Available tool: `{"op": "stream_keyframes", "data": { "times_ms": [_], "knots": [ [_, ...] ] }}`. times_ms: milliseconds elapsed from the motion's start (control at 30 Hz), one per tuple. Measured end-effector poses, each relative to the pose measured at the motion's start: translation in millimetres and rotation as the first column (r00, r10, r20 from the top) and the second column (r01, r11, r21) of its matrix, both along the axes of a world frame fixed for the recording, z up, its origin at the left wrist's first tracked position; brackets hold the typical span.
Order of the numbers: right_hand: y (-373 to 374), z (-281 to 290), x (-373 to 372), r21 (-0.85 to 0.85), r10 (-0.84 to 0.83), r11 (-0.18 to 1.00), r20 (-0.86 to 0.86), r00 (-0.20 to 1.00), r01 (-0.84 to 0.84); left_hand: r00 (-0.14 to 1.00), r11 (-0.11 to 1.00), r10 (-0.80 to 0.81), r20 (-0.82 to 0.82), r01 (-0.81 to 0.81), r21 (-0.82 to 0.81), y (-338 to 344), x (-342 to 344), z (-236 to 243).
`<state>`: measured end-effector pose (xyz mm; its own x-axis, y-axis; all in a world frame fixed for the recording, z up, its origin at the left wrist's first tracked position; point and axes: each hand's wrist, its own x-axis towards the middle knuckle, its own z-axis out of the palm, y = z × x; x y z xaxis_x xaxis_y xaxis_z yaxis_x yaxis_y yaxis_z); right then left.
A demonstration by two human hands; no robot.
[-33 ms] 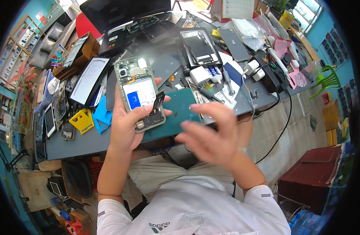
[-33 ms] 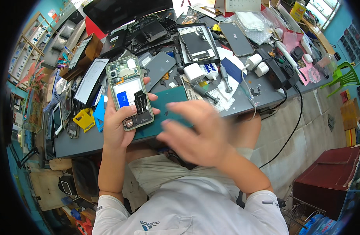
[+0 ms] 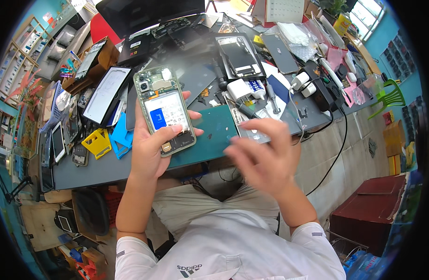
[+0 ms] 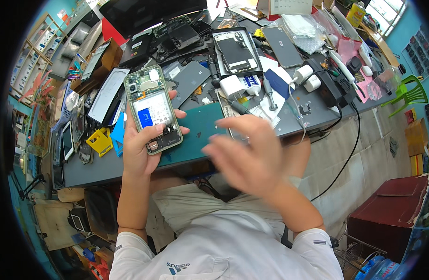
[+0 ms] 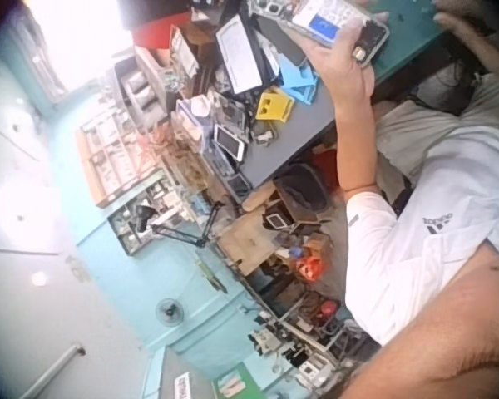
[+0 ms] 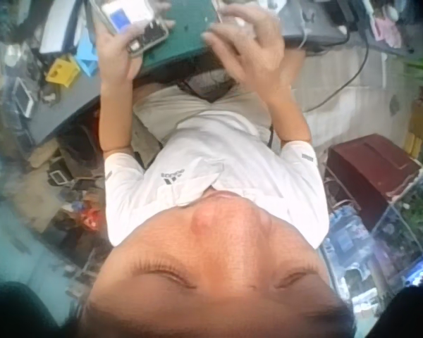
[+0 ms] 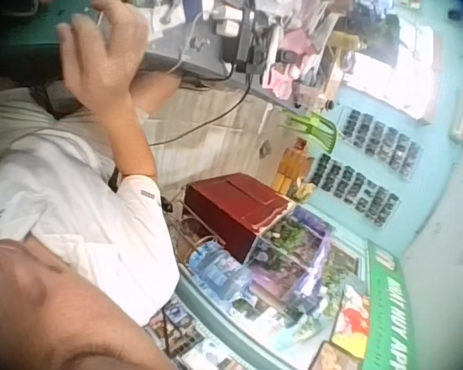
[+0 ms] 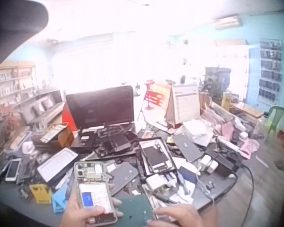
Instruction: The person disassembles a smartphone on a cluttered workbench, using a screwdriver to remove screws and a plastic pry tool to separate components. They manipulate internal parts and connectors while handling various phone parts and tools.
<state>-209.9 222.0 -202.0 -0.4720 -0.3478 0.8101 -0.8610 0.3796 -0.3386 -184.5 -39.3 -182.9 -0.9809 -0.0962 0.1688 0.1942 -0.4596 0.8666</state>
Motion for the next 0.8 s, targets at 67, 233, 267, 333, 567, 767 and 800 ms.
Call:
{"op": "stream_keyframes", "data": {
  "times_ms": [67,233,267,333,567,767,800],
  "knots": [
    [24,-2,-9,0.111,-0.142,0.985,0.051,0.989,0.135,1.0,1.0,0.02,-0.023,-0.02,0.021,-4,-1,-10],
    [30,-1,-1,0.354,-0.366,0.88,0.085,0.927,0.316,0.997,0.999,0.039,-0.062,-0.038,0.014,-3,-1,-16],
    [29,-3,-1,0.347,-0.389,0.873,0.07,0.919,0.343,0.997,0.999,0.039,-0.068,-0.04,-0.015,-3,-2,-17],
    [26,-12,-3,0.33,-0.433,0.857,0.041,0.901,0.396,0.998,0.999,0.038,-0.056,-0.039,-0.026,-1,-1,-17],
    [26,-17,-10,0.326,-0.45,0.836,-0.052,0.891,0.441,0.992,0.997,0.061,-0.112,-0.066,-0.043,0,2,-22],
    [36,-25,-27,0.301,-0.49,0.807,-0.139,0.861,0.508,0.99,0.996,0.054,-0.13,-0.063,-0.067,-1,1,-25],
    [36,-25,-29,0.302,-0.493,0.807,-0.129,0.86,0.508,0.99,0.996,0.055,-0.13,-0.063,-0.065,-1,1,-25]
  ]
}}
